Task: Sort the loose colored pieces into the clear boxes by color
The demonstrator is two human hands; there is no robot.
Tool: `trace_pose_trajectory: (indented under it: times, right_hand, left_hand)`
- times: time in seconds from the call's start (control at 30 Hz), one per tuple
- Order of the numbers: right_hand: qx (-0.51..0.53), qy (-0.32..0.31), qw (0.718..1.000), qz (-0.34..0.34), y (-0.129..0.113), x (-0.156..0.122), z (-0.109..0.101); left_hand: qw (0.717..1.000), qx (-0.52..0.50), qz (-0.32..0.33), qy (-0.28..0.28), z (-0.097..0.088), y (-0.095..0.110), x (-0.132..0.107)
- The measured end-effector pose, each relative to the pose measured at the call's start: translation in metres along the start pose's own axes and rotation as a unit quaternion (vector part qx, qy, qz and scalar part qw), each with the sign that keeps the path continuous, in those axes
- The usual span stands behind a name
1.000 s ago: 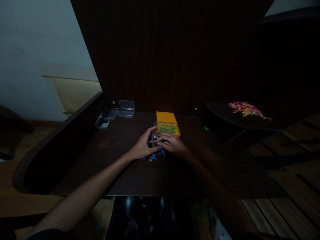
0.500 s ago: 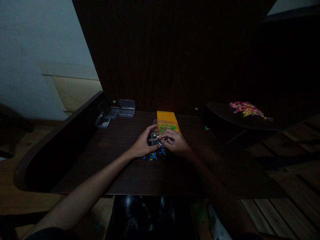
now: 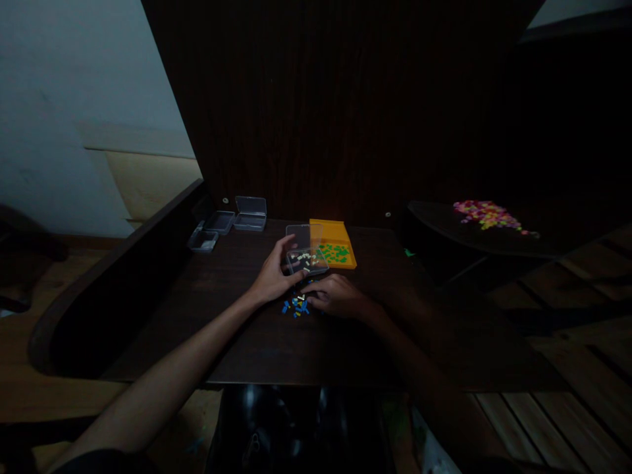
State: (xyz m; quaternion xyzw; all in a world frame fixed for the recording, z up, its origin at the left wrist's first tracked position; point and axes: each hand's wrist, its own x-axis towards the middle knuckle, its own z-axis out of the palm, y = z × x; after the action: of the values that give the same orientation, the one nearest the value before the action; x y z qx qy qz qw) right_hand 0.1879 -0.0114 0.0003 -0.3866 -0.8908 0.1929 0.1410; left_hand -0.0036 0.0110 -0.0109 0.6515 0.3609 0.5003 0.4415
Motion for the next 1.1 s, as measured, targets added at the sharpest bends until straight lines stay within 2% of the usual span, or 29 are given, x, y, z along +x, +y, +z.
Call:
trace_pose_trajectory:
  times: [0.37, 0.73, 0.9, 1.0, 1.1]
  right_hand:
    - [-0.042, -0.026, 0.999, 0.012, -0.004, -0.002, -0.006]
    - [-0.012, -0.048, 0.998, 0.036, -0.004, 0.001, -0.007]
    - [0.118, -0.031, 0.992, 0.038, 0.0, -0.001, -0.01]
    - [0.234, 0.009, 0.971, 0.056, 0.001, -0.003, -0.014]
    - [0.304, 0.055, 0.949, 0.064, 0.001, -0.004, -0.019]
  left_hand:
    - [1.0, -0.009, -0.015, -0.008, 0.001, 0.002, -0.001]
    - [1.0, -0.007, -0.015, -0.011, 0.001, -0.002, 0.0]
    - [1.0, 0.003, -0.015, -0.012, 0.001, 0.0, -0.001]
    - [1.0, 0.003, -0.013, -0.014, 0.002, 0.002, -0.002]
    - [1.0, -0.005, -0.012, -0.021, 0.003, 0.005, -0.003]
